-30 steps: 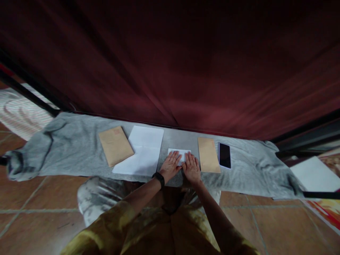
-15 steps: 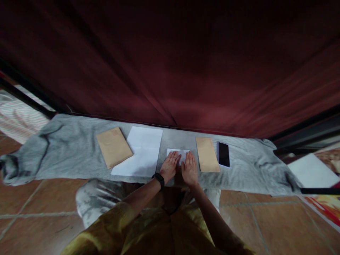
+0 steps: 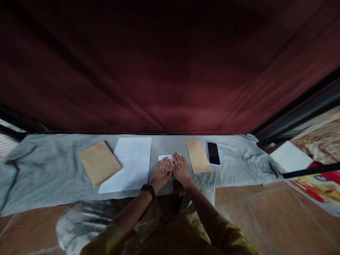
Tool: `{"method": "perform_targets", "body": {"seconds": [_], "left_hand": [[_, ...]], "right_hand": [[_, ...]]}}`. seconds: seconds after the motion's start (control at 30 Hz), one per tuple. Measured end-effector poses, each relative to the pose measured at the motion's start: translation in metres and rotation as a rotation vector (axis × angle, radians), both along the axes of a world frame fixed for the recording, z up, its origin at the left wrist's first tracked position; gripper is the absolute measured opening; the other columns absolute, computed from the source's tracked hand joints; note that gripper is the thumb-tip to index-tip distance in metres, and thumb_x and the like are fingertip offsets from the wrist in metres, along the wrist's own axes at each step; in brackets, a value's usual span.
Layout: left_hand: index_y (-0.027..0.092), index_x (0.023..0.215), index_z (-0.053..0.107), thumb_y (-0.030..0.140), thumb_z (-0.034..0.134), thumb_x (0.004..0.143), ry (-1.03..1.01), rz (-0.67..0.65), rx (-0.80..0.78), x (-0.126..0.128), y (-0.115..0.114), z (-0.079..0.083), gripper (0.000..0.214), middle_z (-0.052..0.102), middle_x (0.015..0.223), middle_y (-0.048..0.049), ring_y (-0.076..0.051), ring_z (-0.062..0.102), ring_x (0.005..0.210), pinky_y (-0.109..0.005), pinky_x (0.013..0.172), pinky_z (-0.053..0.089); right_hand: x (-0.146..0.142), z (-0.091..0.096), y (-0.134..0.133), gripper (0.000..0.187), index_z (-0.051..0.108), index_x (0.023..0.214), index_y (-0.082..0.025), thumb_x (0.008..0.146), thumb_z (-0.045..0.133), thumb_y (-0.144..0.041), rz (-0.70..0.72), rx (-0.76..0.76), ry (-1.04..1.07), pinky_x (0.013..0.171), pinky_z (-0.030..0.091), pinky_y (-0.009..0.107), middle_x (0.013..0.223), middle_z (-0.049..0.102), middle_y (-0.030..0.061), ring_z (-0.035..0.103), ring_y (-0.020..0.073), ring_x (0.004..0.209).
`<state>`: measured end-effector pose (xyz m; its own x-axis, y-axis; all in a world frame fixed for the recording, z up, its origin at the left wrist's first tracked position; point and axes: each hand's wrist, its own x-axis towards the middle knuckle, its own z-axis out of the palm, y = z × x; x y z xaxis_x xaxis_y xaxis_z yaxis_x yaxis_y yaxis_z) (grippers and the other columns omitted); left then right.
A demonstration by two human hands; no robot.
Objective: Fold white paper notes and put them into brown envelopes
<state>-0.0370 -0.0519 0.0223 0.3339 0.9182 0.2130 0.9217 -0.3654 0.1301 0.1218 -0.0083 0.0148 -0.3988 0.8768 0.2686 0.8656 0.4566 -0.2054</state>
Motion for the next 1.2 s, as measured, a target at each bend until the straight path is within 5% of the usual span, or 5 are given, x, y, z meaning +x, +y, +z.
{"method": "perform_targets", "body": {"seconds": [0.33,0.63,1.0,1.2], "left_hand": [[0.009,0.159,0.013,0.032,0.035,0.099,-0.102,0.243,0.144,-0.011,-0.002,-0.014,0.068,0.034,0.160,-0.0196,-0.030,0.032,0.149,-0.056,0.120,0.028],[0.008,0.153,0.035,0.028,0.030,0.099,-0.045,0.136,0.056,0.010,0.016,-0.009,0.058,0.041,0.157,-0.0175,-0.027,0.031,0.150,-0.053,0.121,0.029],[0.007,0.154,0.030,0.038,0.028,0.101,-0.060,0.295,0.166,-0.007,0.000,-0.020,0.062,0.045,0.154,-0.0198,-0.029,0.038,0.146,-0.052,0.116,0.037],[0.003,0.151,0.038,0.038,0.027,0.101,-0.067,0.344,0.090,-0.004,-0.003,-0.015,0.062,0.045,0.154,-0.0215,-0.030,0.038,0.146,-0.052,0.118,0.033]], "right_hand": [[0.001,-0.007,-0.002,0.053,0.040,0.153,-0.014,0.105,0.037,-0.037,-0.106,0.055,0.023,0.118,0.030,0.050,0.156,0.042,0.0153,0.038,0.0287,0.145],[0.000,-0.006,-0.001,0.053,0.044,0.151,-0.014,0.104,0.040,-0.038,-0.130,0.049,0.028,0.119,0.028,0.046,0.156,0.043,0.0141,0.040,0.0272,0.144],[0.000,-0.004,-0.001,0.052,0.043,0.152,-0.015,0.105,0.039,-0.038,-0.136,0.056,0.024,0.119,0.029,0.046,0.156,0.044,0.0131,0.041,0.0271,0.143],[-0.008,0.001,-0.004,0.054,0.042,0.152,-0.013,0.104,0.042,-0.037,-0.167,0.019,0.034,0.120,0.024,0.049,0.157,0.041,0.0156,0.039,0.0282,0.145]]}}
